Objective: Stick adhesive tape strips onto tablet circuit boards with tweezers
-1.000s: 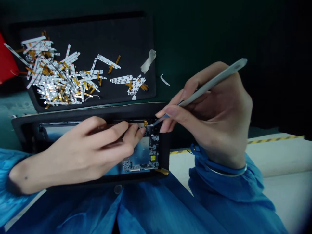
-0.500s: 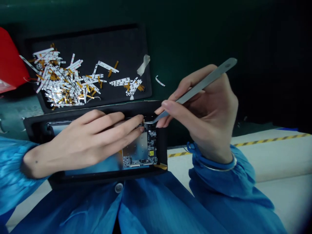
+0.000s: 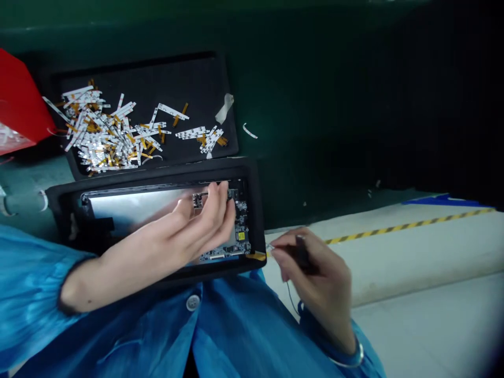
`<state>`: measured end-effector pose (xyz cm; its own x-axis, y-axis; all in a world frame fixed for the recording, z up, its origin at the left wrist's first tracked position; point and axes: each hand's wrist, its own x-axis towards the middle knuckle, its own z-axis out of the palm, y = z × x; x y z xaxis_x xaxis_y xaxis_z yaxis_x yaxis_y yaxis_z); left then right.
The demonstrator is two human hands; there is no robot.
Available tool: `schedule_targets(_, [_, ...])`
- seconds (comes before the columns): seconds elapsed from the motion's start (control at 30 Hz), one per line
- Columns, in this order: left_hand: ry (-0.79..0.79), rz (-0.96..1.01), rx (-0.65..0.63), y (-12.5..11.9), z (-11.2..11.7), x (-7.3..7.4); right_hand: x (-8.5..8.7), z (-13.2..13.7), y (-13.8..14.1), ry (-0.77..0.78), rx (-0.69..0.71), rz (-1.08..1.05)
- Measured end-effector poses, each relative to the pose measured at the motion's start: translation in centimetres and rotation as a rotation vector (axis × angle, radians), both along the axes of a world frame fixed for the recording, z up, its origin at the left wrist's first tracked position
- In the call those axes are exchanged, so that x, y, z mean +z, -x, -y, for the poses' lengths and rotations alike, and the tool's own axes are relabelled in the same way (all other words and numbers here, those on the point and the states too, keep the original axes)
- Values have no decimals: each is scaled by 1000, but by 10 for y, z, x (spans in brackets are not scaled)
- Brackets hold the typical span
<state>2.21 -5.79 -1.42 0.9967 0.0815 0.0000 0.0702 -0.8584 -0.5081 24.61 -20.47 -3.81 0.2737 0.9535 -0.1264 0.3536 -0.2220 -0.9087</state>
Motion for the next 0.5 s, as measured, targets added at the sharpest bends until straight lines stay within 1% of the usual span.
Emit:
schedule_targets(0.1, [76,40,27,3,1,-2,-7,12,19,-52,-88,45])
schedule_targets(0.17, [168,75,37,7,-3,-2,-13,15,28,-122,-161,61])
schedule_targets(0.23, [261,104,37,10,-8,-2,-17,15,35,-209,-190,94])
schedule_targets(0.37, [421,220,66,6,-11,1,-24,12,42,-340,-149,132])
schedule_targets(0.43, [514,288,76,-2,-7,0,-27,11,44,-400,-129,170])
schedule_targets(0.5, [618,307,54,-12,0,-3,-31,11,44,-467,-97,241])
